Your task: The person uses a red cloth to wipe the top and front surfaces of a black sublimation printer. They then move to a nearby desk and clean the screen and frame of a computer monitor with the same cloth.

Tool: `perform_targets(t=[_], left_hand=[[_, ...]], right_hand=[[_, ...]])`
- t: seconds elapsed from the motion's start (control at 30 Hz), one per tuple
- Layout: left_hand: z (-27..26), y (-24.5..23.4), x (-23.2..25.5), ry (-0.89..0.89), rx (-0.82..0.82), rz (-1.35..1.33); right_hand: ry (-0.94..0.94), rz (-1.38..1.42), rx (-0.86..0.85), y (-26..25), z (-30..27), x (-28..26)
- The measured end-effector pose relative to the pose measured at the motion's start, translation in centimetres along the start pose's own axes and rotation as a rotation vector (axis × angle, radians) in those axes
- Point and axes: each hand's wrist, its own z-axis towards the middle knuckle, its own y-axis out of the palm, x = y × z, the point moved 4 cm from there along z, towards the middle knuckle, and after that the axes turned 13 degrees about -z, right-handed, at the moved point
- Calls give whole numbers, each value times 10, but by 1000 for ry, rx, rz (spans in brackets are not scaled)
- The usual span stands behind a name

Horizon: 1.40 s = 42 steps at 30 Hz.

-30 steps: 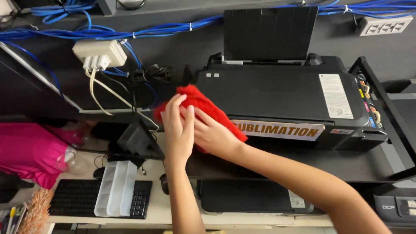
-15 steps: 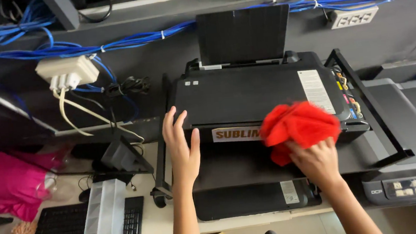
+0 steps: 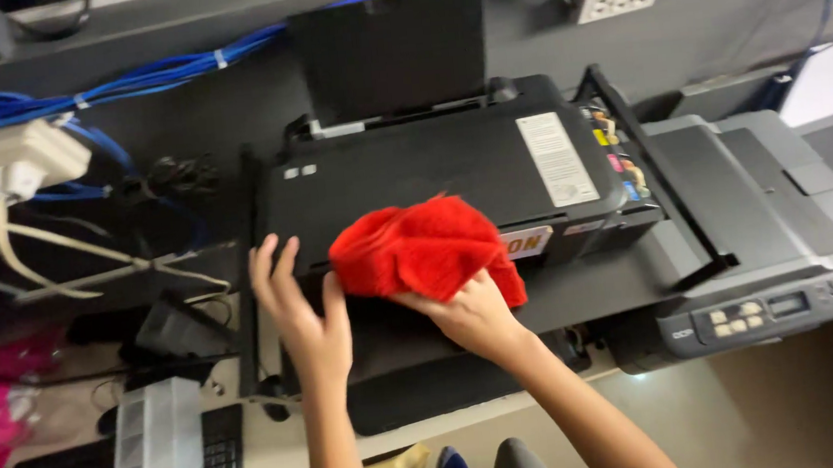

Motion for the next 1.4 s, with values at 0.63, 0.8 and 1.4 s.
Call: perform_targets(t=[0.63,0.8,1.4], left_hand=[[-104,101,-5,-147,374,-472],[-109,135,21,-506,346,-1001],[-114,117,15,-512,310,-1089]], right_hand=[[1120,526,181,-29,-144,152],[1012,559,280,-30,-135,105],[160,291,7,-50,-161,72]])
